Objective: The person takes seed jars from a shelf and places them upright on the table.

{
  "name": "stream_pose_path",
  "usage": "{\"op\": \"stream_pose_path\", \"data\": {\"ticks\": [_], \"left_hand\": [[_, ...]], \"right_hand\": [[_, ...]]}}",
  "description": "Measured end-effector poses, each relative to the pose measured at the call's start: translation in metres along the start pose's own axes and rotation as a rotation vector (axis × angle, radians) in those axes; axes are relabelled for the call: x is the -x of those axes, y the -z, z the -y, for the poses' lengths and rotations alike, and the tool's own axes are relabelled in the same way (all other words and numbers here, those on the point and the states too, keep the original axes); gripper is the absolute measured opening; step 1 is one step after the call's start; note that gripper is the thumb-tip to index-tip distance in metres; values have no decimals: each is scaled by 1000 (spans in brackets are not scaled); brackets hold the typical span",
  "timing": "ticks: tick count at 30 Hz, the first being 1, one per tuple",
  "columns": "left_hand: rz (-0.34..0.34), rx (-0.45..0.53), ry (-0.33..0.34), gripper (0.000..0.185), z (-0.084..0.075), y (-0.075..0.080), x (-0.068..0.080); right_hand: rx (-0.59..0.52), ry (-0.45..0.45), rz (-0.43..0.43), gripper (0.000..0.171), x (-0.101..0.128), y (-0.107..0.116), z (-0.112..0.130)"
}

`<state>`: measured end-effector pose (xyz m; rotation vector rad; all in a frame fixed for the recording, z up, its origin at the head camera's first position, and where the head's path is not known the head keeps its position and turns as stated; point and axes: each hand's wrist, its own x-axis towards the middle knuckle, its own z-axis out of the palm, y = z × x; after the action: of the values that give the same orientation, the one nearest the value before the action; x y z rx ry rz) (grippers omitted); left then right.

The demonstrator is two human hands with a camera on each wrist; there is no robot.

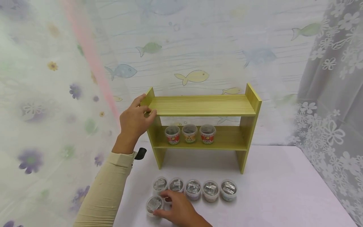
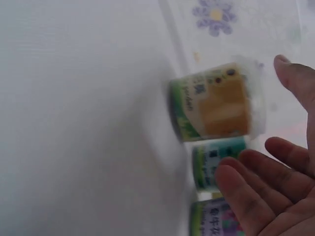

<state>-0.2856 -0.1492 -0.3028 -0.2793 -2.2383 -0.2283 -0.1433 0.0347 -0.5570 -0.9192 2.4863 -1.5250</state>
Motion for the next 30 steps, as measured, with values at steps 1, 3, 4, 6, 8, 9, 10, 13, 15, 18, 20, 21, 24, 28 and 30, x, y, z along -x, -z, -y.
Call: {"op": "stream_pose_path", "data": {"ticks": [1, 3, 4, 6, 8, 9, 10, 13, 15, 18, 20, 21, 24, 28, 30], "left_hand": [[3, 0, 2, 26, 0, 0, 0], [10, -2, 7, 26, 0, 1, 0], [13, -1, 9, 26, 0, 1, 0], [17, 0, 13, 27, 0, 1, 0], [19, 1, 12, 27, 0, 1, 0], [18, 1, 10, 27, 0, 1, 0], [17, 3, 10, 27, 0, 1, 0], [12, 7, 6, 27, 0, 0, 0], [7, 12, 4, 27, 0, -1, -1], [6, 13, 3, 27, 0, -1, 0], [10, 11, 7, 27, 0, -1, 0], [12, 10, 8, 27, 0, 0, 0], [23, 8, 13, 27, -1, 0, 0], [22, 5, 10, 28, 0, 0, 0], [16, 7, 8, 27, 1, 0, 0]], "right_hand": [[-17, -11, 6, 58, 0, 2, 1], [-51, -28, 11, 57, 0, 7, 4], [-69, -36, 14, 57, 0, 10, 7], [-116, -45, 19, 55, 0, 17, 11], [-150, -39, 10, 52, 0, 24, 15], [-164, -38, 2, 49, 0, 28, 17], [-173, -31, -12, 48, -1, 32, 19], [-173, -22, -67, 43, -4, 46, 25], [-163, -18, -112, 39, -6, 56, 28], [-126, -25, -170, 35, -9, 72, 33], [-108, -38, -212, 33, -11, 82, 35], [-97, -51, -234, 33, -11, 86, 36], [-69, -86, -304, 34, -13, 100, 38], [-52, -99, -360, 35, -15, 118, 39], [-50, -83, -371, 35, -17, 126, 37]]}}
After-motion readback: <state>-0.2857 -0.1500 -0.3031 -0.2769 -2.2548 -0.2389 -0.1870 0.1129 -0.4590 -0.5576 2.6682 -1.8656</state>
